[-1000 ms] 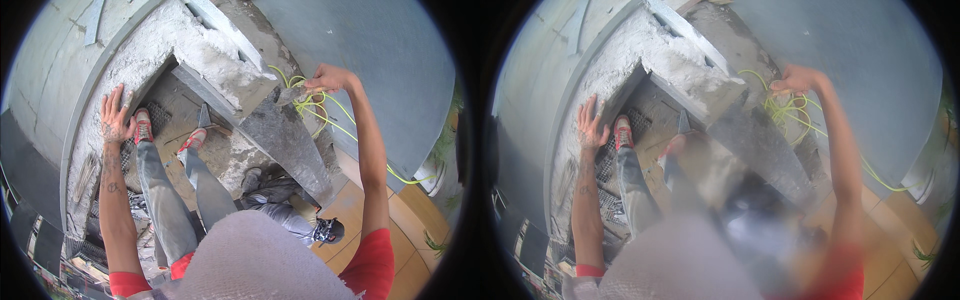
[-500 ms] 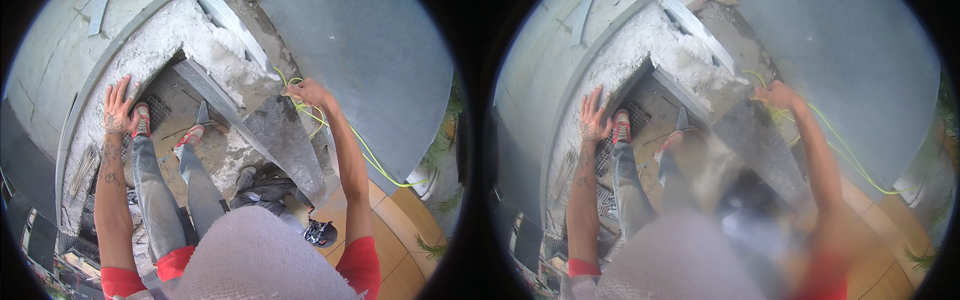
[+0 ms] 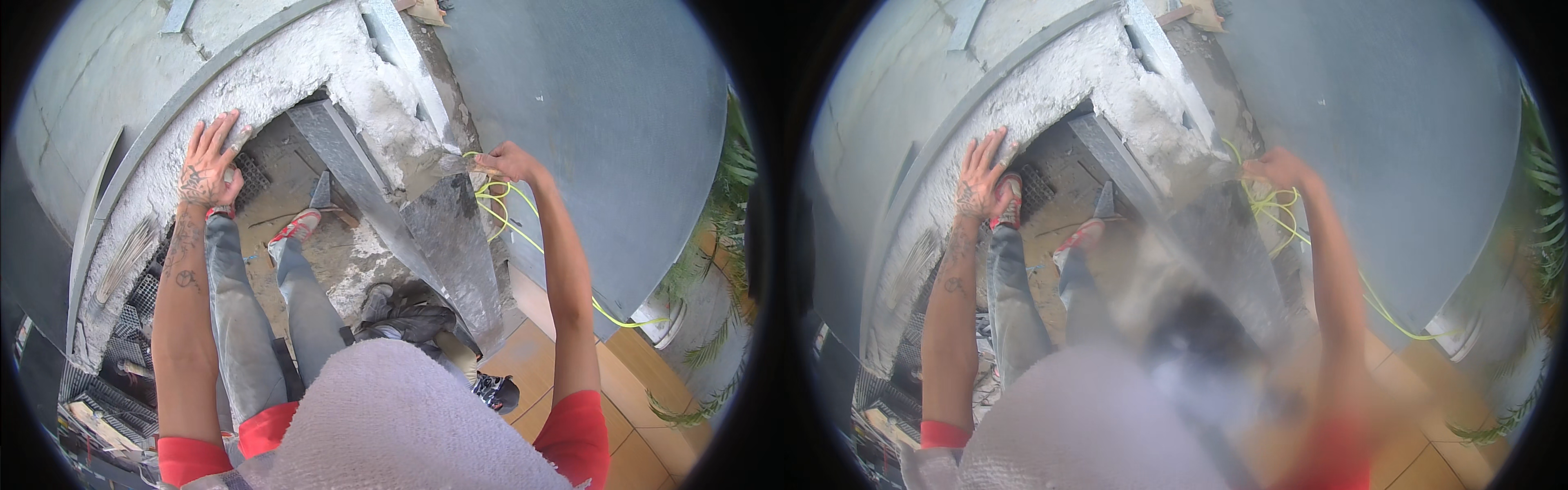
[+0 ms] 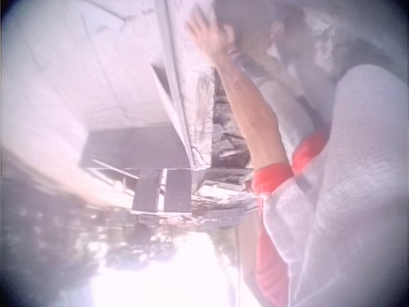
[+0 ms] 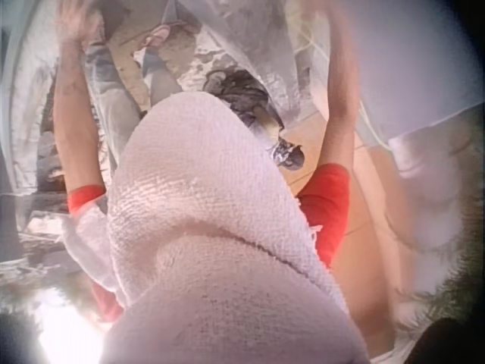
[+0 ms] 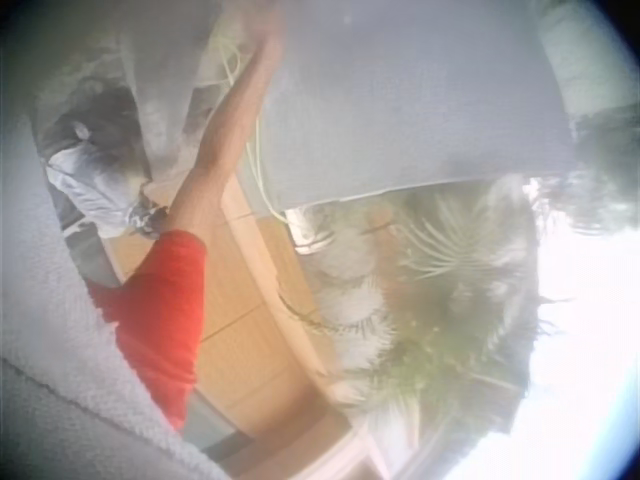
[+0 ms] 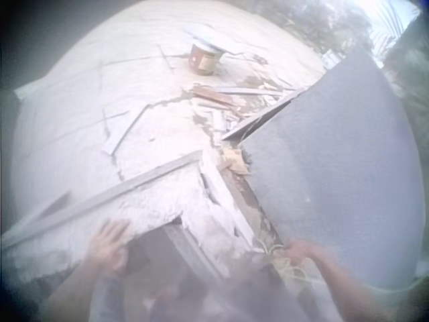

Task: The person applies grout to the joints between dark stone tiles using a small hand tool. They smooth the grout along the seams and edges of a curved tile structure while another worker assists nearby.

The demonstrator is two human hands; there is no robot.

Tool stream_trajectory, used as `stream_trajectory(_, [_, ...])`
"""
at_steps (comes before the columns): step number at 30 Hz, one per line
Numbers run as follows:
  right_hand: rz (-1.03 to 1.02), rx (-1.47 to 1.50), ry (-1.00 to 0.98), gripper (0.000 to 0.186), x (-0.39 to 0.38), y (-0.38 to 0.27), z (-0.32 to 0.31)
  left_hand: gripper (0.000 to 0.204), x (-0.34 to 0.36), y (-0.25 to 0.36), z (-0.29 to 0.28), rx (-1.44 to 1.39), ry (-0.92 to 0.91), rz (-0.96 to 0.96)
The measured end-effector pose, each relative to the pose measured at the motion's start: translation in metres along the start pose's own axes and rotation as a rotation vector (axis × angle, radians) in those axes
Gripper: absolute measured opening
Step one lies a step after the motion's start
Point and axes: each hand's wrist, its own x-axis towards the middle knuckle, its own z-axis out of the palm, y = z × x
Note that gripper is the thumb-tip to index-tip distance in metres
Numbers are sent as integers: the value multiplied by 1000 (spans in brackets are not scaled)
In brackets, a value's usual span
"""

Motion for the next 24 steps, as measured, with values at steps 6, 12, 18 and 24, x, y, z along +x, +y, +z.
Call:
stream_trajectory(6, [195,21,-202,59,3,7,-15,75,-1,-3,-1,23,-12,12])
stream_trajectory(12, [249,-41,-191,59,-23,20,-53,76,0,-2,0,18,-27,-4])
stream_trajectory(18, [143,228,-161,52,-17,-10,-5,76,-2,-3,0,11,-15,6])
stream_trajectory(24, [88,253,-121,48,4,2,32,76,-1,-3,2,18,-14,0])
